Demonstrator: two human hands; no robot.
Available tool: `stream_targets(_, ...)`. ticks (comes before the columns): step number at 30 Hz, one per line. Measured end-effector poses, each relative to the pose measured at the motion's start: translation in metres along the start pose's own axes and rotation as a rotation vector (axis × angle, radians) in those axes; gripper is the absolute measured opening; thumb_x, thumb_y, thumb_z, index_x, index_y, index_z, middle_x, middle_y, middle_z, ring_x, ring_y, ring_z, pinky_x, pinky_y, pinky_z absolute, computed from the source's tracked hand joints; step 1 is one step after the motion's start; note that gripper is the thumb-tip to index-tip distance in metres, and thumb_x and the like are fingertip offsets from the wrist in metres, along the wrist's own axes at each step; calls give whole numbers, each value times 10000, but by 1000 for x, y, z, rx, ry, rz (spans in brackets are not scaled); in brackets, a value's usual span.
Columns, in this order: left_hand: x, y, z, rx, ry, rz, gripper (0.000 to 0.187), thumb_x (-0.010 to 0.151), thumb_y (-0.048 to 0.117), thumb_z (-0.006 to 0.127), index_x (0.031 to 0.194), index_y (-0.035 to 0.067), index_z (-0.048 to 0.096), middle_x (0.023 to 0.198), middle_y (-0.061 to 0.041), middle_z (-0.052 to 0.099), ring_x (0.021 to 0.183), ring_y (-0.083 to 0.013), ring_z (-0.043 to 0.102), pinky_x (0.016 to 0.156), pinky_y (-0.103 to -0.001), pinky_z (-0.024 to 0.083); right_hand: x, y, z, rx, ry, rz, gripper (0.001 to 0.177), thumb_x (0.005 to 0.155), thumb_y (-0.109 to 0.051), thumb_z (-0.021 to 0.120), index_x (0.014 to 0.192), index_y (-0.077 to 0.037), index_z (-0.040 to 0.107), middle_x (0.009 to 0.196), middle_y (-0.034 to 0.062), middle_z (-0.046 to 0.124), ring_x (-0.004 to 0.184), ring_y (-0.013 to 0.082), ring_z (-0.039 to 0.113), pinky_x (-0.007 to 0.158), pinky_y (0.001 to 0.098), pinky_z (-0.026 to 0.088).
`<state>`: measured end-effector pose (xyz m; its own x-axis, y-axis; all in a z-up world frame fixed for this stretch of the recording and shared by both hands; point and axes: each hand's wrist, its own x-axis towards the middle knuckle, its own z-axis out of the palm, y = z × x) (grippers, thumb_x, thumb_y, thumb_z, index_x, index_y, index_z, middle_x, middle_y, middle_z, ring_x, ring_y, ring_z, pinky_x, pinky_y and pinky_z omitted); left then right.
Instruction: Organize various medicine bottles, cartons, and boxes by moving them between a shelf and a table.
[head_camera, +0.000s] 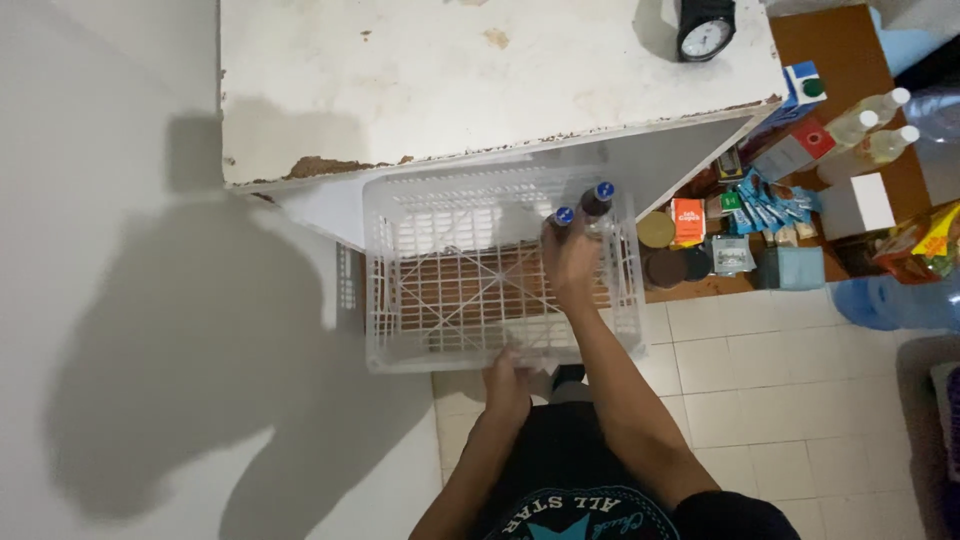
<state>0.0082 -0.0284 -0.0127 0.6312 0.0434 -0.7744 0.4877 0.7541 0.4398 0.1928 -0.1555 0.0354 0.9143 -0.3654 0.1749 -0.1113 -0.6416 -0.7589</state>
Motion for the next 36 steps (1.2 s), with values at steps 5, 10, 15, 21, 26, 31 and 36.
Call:
stream_targets(5, 72, -16, -11, 56, 199, -108, 297, 1032, 254, 574, 1227, 32, 541, 1126, -151, 593, 1006, -265, 620, 928, -406, 557, -14, -25, -44, -23, -82, 7, 307, 948, -252, 736, 1057, 24, 659, 764, 170, 740, 660, 310, 738, 618, 433, 582)
stream_targets(10, 173, -31, -25, -212, -459, 234, 190, 1092, 209, 632, 1028, 56, 539, 1038, -85, 537, 942, -250, 606, 967, -560, 586, -24, -72, -112, 90, 9, 5, 354, 905, -262, 797, 1081, 29, 701, 812, 143, 768, 665, 201, 749, 616, 335, 592)
stream_targets(15, 158, 35, 58, -36, 142, -57, 217, 991, 168, 653, 1190, 82, 640, 1148, -25, 564, 920, -148, 545, 818, -290, 507, -31, -85, -149, 130, 82, 49, 311, 905, -189, 832, 1098, 29, 723, 803, 154, 763, 668, 214, 727, 634, 324, 577)
stream_targets(21, 151, 76, 112, -142, -51, 10, 318, 958, 156, 578, 1246, 43, 505, 1124, -90, 482, 910, -237, 579, 820, -434, 656, -36, -99, -163, 175, 152, 49, 323, 899, -156, 829, 1130, 37, 712, 903, 139, 771, 781, 172, 752, 698, 295, 589)
stream_targets(26, 122, 96, 125, -96, -38, -72, 340, 923, 106, 627, 1243, 54, 525, 1213, -98, 523, 904, -268, 639, 842, -404, 617, -39, -96, -165, 183, 138, 102, 320, 897, -151, 821, 1143, 26, 717, 905, 138, 776, 775, 165, 752, 705, 293, 587)
stream_targets(31, 108, 62, 86, 74, -140, -89, 437, 976, 362, 712, 1199, 12, 576, 1121, -159, 560, 922, -259, 631, 823, -426, 574, -44, -88, -177, 72, 128, 136, 362, 902, -177, 814, 1195, 1, 697, 892, 127, 762, 749, 143, 745, 640, 273, 608)
stream_targets(36, 40, 19, 99, 852, -450, 228, 628, 851, 362, 794, 1356, 72, 558, 1261, -99, 618, 1153, -256, 617, 947, -405, 522, -46, -92, -211, 14, 136, 261, 343, 867, -200, 833, 1137, -6, 745, 802, 120, 769, 663, 151, 720, 610, 307, 568)
